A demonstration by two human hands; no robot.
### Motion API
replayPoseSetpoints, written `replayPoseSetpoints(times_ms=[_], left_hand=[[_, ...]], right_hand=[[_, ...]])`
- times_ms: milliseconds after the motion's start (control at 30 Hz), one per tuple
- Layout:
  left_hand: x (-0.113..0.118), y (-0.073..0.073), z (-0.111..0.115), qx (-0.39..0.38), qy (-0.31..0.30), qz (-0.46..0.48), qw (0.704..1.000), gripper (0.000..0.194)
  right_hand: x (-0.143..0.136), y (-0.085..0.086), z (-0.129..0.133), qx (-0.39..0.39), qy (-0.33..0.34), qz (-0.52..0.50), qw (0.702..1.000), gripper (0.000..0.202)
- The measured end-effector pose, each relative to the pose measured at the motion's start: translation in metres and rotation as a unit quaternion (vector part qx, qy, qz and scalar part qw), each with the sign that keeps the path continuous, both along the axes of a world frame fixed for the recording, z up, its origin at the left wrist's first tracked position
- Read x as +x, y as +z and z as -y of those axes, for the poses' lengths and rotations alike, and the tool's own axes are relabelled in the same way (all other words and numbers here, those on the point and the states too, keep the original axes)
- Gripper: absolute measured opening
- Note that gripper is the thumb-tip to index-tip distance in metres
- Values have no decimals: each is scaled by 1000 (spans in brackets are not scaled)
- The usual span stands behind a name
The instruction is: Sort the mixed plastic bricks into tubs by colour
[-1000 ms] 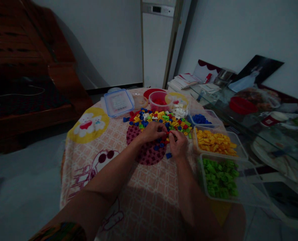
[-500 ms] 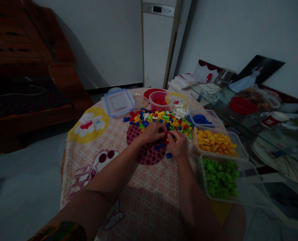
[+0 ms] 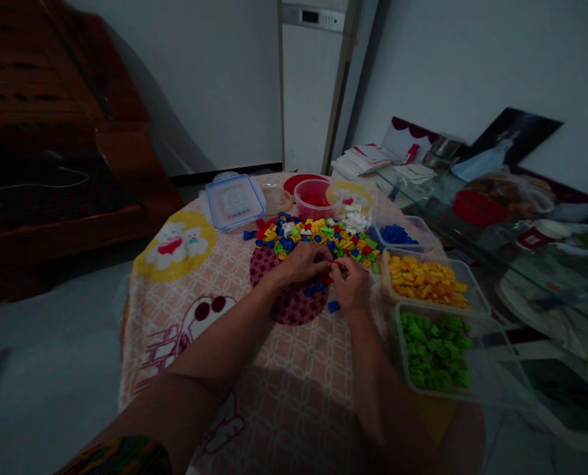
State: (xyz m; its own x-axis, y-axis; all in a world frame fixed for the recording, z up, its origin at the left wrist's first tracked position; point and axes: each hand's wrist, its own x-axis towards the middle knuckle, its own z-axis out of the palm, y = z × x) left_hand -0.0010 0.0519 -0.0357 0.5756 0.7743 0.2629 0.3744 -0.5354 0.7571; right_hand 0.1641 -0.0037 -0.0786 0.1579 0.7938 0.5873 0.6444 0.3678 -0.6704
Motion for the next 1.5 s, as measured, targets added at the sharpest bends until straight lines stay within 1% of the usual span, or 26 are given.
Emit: replayPoseSetpoints(times_ms=[200, 267, 333, 400, 467, 600, 633, 700, 800, 867, 933, 1033, 1100, 1200, 1267, 1300, 1367, 1433, 1500], left_hand=[[2, -2, 2, -2, 27, -4, 1000, 10], [3, -3, 2, -18, 29, 9, 999, 11], [3, -5, 1, -48, 18, 38, 998, 12], [3, -7, -1, -93, 4, 81, 992, 12], [4, -9, -3, -156, 8, 132, 979, 11], [7, -9, -4, -311, 34, 208, 927, 10], [7, -8, -4, -337, 39, 216, 916, 10], [8, -5, -3, -358, 53, 221, 906, 10], [5, 1, -5, -334, 90, 216, 913, 9], [2, 7, -11, -282, 122, 215, 927, 8], [0, 17, -21, -210, 158, 214, 941, 8], [2, 36, -46, -101, 209, 197, 952, 9], [7, 52, -68, -50, 251, 183, 949, 7], [11, 71, -98, 15, 313, 148, 938, 20], [11, 78, -107, 55, 338, 107, 934, 32], [10, 79, -107, 69, 343, 89, 933, 36], [9, 76, -97, 79, 330, 68, 938, 36], [9, 66, -78, 63, 285, 71, 954, 30], [11, 52, -58, 1, 220, 82, 972, 19]], right_hand=[[0, 2, 1, -8, -21, 7, 1000, 10], [0, 3, 1, -5, -24, -7, 1000, 10], [1, 4, 2, -5, -20, -24, 1000, 12], [1, 5, 3, -6, -18, -34, 999, 15], [1, 7, 3, -5, -18, -33, 999, 17], [0, 8, 4, 11, -14, -20, 1000, 16], [-1, 8, 3, 13, -13, -17, 1000, 15], [-1, 6, 3, 18, -11, -14, 1000, 14], [-2, 5, 2, 21, -13, -18, 1000, 15], [-2, 3, 1, 18, -14, -22, 999, 15], [-2, 2, 0, 16, -18, -25, 999, 14], [-2, -1, -1, 19, -25, -26, 999, 14], [-2, -2, -1, 20, -26, -23, 999, 14], [-1, -2, 0, 16, -21, -21, 999, 14], [0, -1, 0, 14, -22, -27, 999, 14], [1, -1, 0, 13, -22, -32, 999, 14], [1, 0, 0, 13, -23, -44, 999, 14], [0, 0, -1, 10, -24, -60, 998, 16], [0, 2, -1, 4, -25, -78, 997, 17]])
